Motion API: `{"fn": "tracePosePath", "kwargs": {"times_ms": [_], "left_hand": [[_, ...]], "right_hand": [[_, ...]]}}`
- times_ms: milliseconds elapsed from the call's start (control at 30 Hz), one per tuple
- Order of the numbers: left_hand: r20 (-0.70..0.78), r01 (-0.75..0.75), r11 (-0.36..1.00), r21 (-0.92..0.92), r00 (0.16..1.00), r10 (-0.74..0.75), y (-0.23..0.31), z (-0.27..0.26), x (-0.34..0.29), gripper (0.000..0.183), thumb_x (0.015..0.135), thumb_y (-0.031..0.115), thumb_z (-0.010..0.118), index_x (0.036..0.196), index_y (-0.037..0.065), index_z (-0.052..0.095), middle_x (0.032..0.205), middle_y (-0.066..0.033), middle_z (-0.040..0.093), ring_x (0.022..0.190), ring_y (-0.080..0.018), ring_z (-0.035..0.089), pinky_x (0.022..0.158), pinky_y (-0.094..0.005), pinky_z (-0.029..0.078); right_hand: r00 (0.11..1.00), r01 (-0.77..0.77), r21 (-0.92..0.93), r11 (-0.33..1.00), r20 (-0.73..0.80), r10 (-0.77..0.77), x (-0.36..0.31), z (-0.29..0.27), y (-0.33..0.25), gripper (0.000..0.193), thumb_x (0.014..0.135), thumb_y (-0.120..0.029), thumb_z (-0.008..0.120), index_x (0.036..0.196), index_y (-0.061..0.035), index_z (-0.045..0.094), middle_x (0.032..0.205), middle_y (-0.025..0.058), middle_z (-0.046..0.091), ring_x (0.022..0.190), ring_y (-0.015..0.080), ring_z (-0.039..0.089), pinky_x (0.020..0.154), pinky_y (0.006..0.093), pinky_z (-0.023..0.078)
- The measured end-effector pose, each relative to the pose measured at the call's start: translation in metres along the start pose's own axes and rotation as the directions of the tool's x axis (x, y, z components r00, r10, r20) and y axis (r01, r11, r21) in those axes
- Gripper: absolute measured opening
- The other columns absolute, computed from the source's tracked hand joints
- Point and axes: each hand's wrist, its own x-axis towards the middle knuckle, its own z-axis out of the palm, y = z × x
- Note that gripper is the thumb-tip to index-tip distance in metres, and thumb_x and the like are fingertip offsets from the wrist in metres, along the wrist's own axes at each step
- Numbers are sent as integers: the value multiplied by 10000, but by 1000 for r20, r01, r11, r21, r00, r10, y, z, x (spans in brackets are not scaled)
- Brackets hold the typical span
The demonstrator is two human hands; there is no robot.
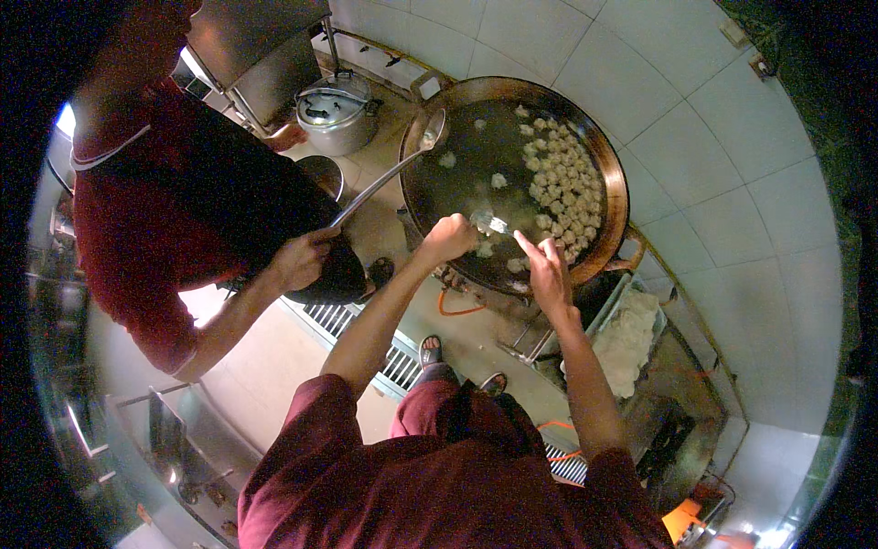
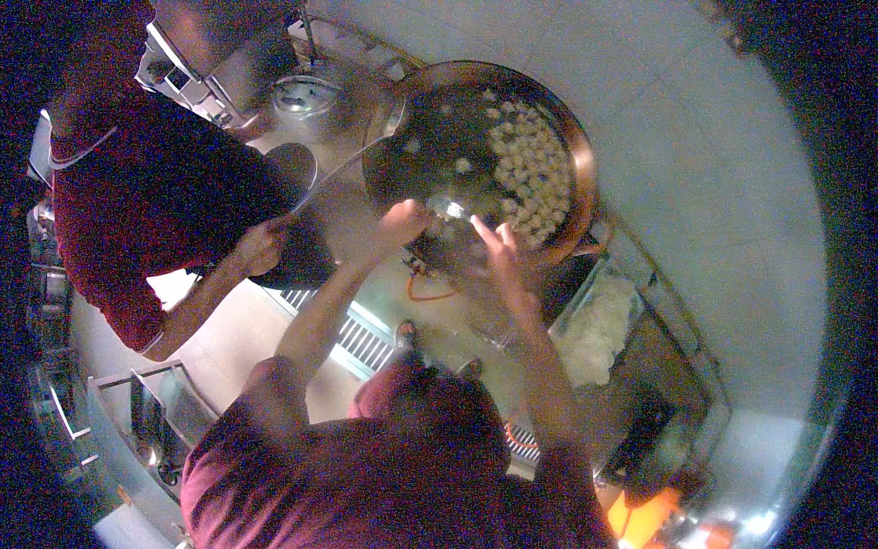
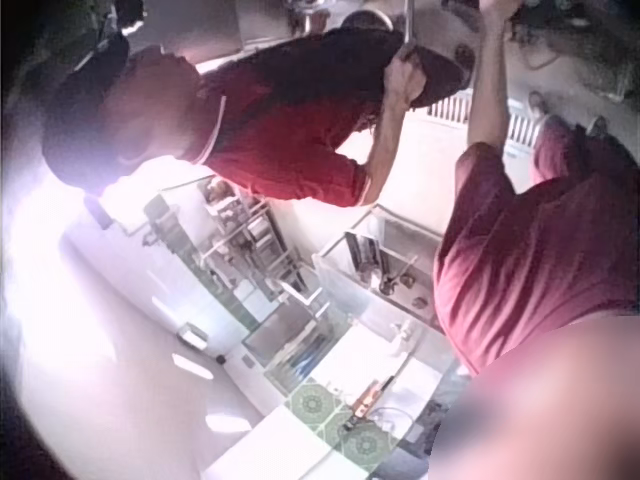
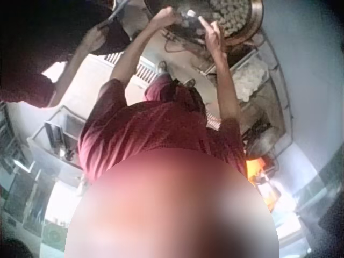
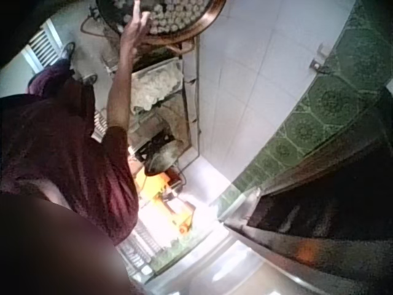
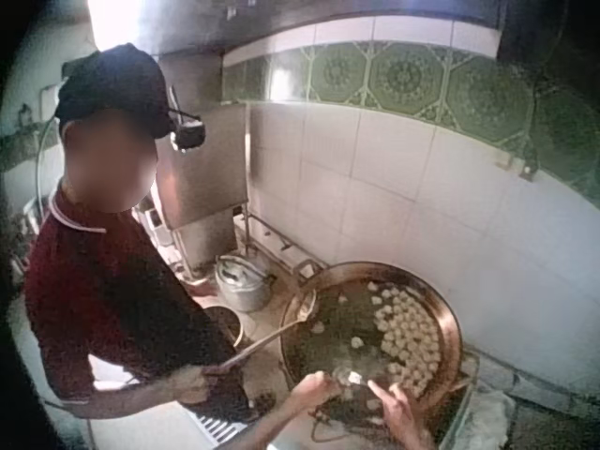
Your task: The person scoops dough from a tray and forms small balls, dropping them into a large pot of hot oil to cook. The person uses two spoons to shape and release the dough into the oil.
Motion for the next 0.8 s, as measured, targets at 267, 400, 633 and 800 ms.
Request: {"fn": "tracePosePath", "kwargs": {"times_ms": [267,400,633,800], "left_hand": [[-513,121,985,-123,842,-167,-29,-8,-31,262,983,210,559,981,-21,681,909,-268,712,918,-473,704,824,-540,563],[-263,124,881,-456,927,-267,-6,-6,-94,254,1027,176,512,1011,-16,679,969,-225,707,958,-382,697,898,-452,535],[-86,120,853,-507,978,-188,79,35,-176,290,1025,128,447,1142,-20,668,1056,-174,700,1050,-276,650,988,-394,483],[186,298,794,-530,954,-234,131,78,-182,277,1034,145,453,1146,-1,661,1035,-161,693,981,-227,650,936,-389,504]], "right_hand": [[970,-169,228,959,-132,203,-30,19,-4,454,1039,-15,501,1470,-109,611,950,171,591,880,337,573,867,465,482],[912,-166,151,975,-352,209,-114,-14,15,430,1087,-101,430,1497,-108,562,1172,162,675,1098,313,629,966,415,487],[646,-725,98,682,-246,722,-359,-92,110,379,1126,-290,435,1351,-32,598,1327,183,653,1245,347,627,1068,408,465],[522,-839,9,544,-265,811,-498,-106,162,385,1134,-277,429,1370,-19,590,1351,212,643,1263,377,616,1059,430,478]]}}
